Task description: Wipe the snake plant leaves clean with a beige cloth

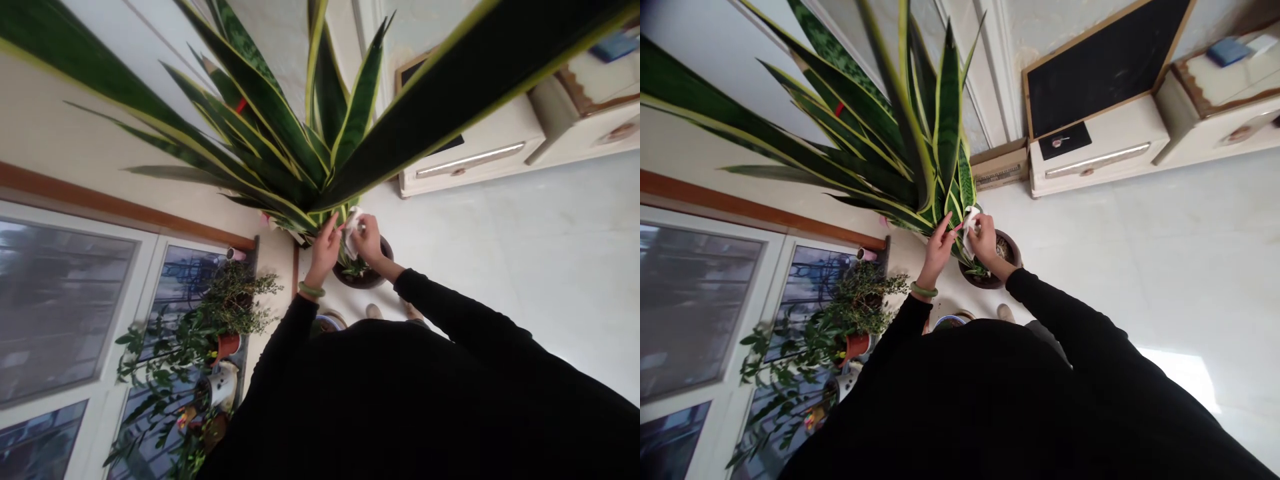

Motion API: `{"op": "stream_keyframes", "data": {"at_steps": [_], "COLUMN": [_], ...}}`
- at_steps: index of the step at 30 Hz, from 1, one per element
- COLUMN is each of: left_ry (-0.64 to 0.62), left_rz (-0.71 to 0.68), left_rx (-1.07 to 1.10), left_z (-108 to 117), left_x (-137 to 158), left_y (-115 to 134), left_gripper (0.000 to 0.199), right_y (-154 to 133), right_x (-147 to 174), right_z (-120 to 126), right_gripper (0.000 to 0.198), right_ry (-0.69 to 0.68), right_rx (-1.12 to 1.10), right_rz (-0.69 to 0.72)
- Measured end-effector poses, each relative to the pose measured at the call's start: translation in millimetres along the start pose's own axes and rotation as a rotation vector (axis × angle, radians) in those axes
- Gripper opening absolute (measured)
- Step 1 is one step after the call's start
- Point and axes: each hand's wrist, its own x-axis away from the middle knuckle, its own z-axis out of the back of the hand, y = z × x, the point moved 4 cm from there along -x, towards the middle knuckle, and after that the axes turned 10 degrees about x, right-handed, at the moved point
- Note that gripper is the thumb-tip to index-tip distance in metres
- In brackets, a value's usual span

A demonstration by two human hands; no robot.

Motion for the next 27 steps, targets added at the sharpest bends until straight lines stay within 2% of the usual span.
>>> {"op": "stream_keyframes", "data": {"at_steps": [1,4,8,10,14,17,19,21,23,25,27], "left_ry": [-0.007,-0.009,0.048,0.100,0.170,0.123,0.161,0.253,0.378,0.500,0.553], "left_rz": [0.010,0.023,0.009,0.002,0.016,0.074,0.139,0.204,0.238,0.201,0.087], "left_rx": [0.006,0.041,0.115,0.147,0.088,0.078,0.106,0.139,0.156,0.142,0.118], "left_z": [0,2,2,-1,-23,-51,-60,-58,-46,-35,-32], "left_x": [1,3,13,27,71,103,117,123,124,119,106], "left_y": [2,4,-5,-13,-33,-48,-61,-73,-83,-87,-85], "left_gripper": [0.055,0.050,0.041,0.038,0.035,0.049,0.050,0.040,0.034,0.035,0.040], "right_y": [-1,15,48,55,40,18,8,2,0,-2,-5], "right_x": [0,14,46,56,69,80,91,101,104,99,87], "right_z": [-3,-7,3,10,16,11,7,6,10,15,19], "right_gripper": [0.026,0.020,0.020,0.018,0.024,0.031,0.036,0.041,0.045,0.048,0.051], "right_ry": [-0.023,-0.134,-0.246,-0.273,-0.337,-0.435,-0.524,-0.604,-0.609,-0.531,-0.438], "right_rx": [-0.008,0.019,0.049,0.043,-0.060,-0.181,-0.272,-0.331,-0.312,-0.270,-0.223], "right_rz": [-0.028,-0.258,-0.448,-0.515,-0.547,-0.547,-0.583,-0.649,-0.694,-0.701,-0.663]}}
